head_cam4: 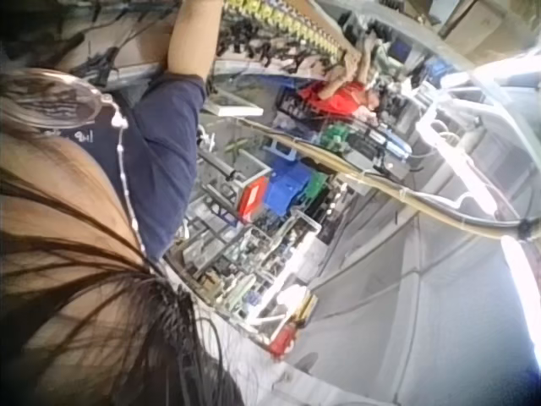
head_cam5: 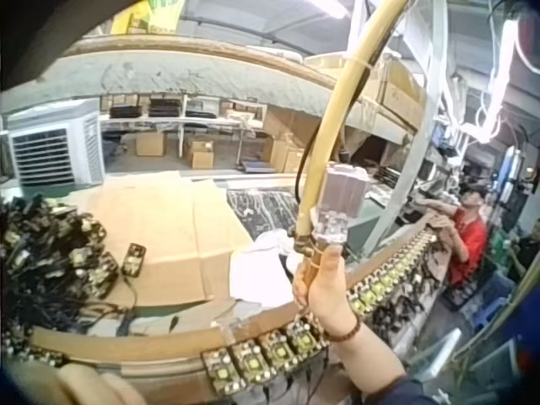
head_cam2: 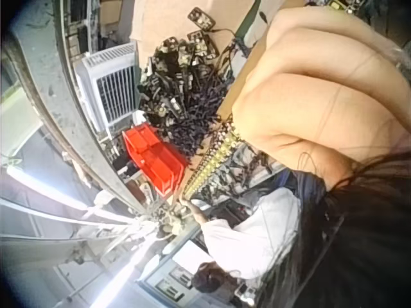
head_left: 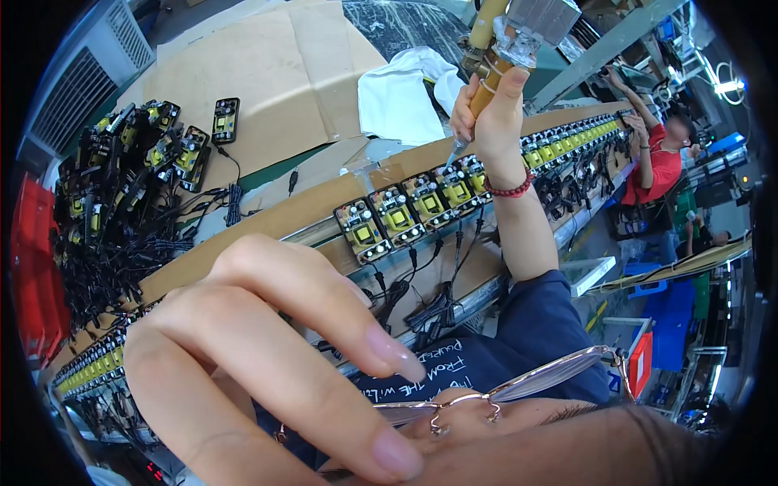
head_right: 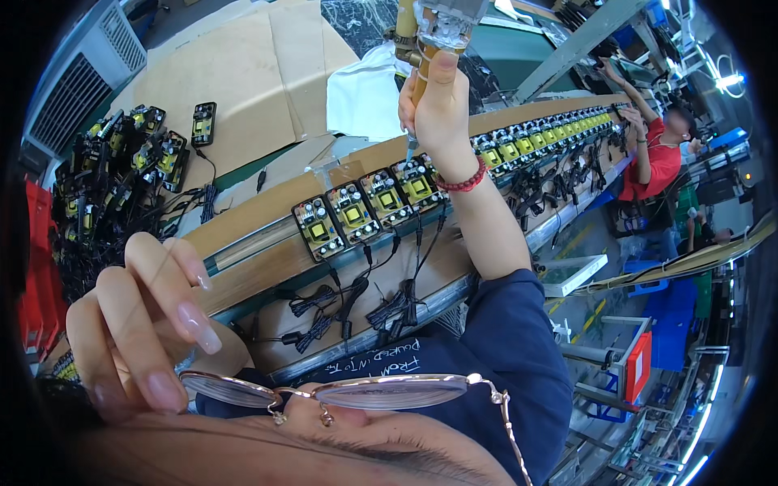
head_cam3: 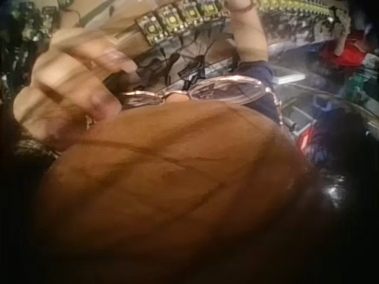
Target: The person applies adhesive to electronic circuit boards along a track using a dispensing tool, moving the boards forward by hand to dispense glue onto each unit.
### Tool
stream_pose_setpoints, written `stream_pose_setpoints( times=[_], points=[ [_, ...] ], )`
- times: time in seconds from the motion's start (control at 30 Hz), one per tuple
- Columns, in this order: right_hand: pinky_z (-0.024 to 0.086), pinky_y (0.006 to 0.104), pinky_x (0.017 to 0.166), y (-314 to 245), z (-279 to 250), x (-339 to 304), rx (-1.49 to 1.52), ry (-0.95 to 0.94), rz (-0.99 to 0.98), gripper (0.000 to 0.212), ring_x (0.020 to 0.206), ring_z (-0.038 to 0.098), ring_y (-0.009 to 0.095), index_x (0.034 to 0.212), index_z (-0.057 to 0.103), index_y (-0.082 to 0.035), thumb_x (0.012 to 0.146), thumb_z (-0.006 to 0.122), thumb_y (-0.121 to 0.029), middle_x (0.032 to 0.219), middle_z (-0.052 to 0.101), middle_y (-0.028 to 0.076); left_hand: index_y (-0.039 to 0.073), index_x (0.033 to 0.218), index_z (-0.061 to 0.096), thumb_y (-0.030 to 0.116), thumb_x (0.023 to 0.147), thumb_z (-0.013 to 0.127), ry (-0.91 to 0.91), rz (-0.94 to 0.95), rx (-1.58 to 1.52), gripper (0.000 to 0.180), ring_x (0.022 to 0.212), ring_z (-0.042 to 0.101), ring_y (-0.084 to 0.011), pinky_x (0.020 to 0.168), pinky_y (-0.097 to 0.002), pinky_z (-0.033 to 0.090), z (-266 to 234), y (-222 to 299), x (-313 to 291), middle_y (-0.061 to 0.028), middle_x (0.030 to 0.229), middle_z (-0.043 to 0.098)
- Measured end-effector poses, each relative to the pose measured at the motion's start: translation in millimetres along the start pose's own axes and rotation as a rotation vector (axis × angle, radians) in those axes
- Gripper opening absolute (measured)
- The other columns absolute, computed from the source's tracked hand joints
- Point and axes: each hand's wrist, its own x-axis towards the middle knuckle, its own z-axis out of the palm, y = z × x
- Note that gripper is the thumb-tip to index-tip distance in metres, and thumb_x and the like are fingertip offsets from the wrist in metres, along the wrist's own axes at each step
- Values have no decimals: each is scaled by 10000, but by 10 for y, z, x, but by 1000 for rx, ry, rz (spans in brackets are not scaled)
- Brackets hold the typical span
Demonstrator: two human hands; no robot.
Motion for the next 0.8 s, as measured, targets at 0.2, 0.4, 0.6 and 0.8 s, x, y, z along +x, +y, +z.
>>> stream_pose_setpoints(
  times=[0.2,0.4,0.6,0.8],
  points=[
    [337,271,372,13,-67,1,3,19,11,740,351,360,117,785,410,-74,794,231,-792,466,367,23,242,976,594,252,856,647,-86,64,43,132,1024,504,-212,971,-378,320,39,-90,25,38,1020,647],
    [317,262,353,77,-87,4,-13,54,-21,732,346,357,115,794,408,-72,803,234,-782,462,364,22,214,994,586,254,852,654,-85,17,-15,163,1013,501,-201,940,-341,327,-38,-101,45,44,917,671],
    [309,257,348,25,-14,26,-2,55,-31,730,345,357,113,780,413,-73,805,238,-781,461,362,19,227,970,586,248,845,663,149,-107,-50,148,975,499,-195,905,-331,340,194,101,-54,60,935,652],
    [303,253,347,71,-92,31,-30,101,-28,740,343,353,111,765,413,-68,796,252,-790,458,361,16,247,938,583,226,826,684,72,72,-50,153,981,491,-195,908,-334,340,69,-84,-22,75,985,624]
  ],
)
